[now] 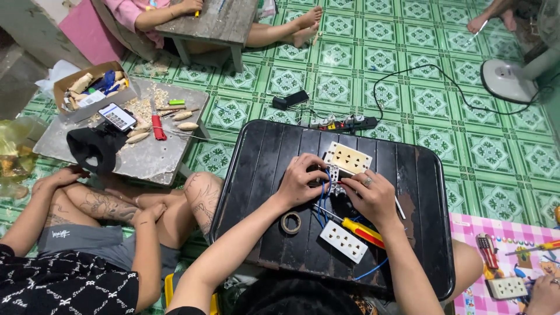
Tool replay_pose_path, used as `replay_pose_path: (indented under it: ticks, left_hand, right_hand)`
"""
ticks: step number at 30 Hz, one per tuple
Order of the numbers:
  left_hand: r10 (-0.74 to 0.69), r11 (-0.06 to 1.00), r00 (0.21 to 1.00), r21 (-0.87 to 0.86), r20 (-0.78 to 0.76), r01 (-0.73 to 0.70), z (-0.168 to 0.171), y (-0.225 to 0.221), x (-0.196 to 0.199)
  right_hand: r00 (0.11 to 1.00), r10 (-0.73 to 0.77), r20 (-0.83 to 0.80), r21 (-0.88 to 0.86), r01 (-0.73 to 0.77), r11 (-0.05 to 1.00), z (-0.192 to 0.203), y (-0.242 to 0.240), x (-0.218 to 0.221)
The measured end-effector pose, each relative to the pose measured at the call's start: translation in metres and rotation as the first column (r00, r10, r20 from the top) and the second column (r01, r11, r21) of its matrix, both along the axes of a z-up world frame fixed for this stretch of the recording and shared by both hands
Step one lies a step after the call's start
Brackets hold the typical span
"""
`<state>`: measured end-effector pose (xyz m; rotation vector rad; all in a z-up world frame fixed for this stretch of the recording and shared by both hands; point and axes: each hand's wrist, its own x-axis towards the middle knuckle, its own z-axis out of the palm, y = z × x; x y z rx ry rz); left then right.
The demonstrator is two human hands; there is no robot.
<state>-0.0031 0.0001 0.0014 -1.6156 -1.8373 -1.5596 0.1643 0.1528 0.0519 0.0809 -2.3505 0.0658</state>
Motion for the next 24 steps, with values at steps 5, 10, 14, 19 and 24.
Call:
replay_pose_path:
  ticks: [5,10,14,19,24]
  left_hand:
    - [-0.003,1.0,1.0,0.005,-0.002,0.003,-0.004,0.002,-0.002]
    - [-0.031,0.999,0.999,0.013,-0.007,0.031,0.003,0.0,-0.002]
    - [-0.019,1.0,1.0,0.0,-0.009,0.019,0.003,0.002,-0.001]
    - [0.014,1.0,1.0,-0.012,-0.01,-0.014,-0.001,-0.001,0.0]
    - [-0.006,1.0,1.0,-0.018,0.021,0.006,-0.002,0.0,0.0]
  right_hand:
    - [1.0,-0.008,0.01,-0.036,0.008,0.999,-0.001,0.003,0.001]
    - [1.0,-0.021,-0.018,-0.046,0.021,0.999,0.007,-0.004,-0.001]
    - [0.999,-0.019,-0.032,-0.01,0.019,1.0,0.006,-0.001,0.002]
    - [0.999,0.023,-0.027,-0.014,-0.024,1.0,0.006,-0.003,0.002]
    - [1.0,-0.024,0.005,0.017,0.024,1.0,0.001,0.001,0.003]
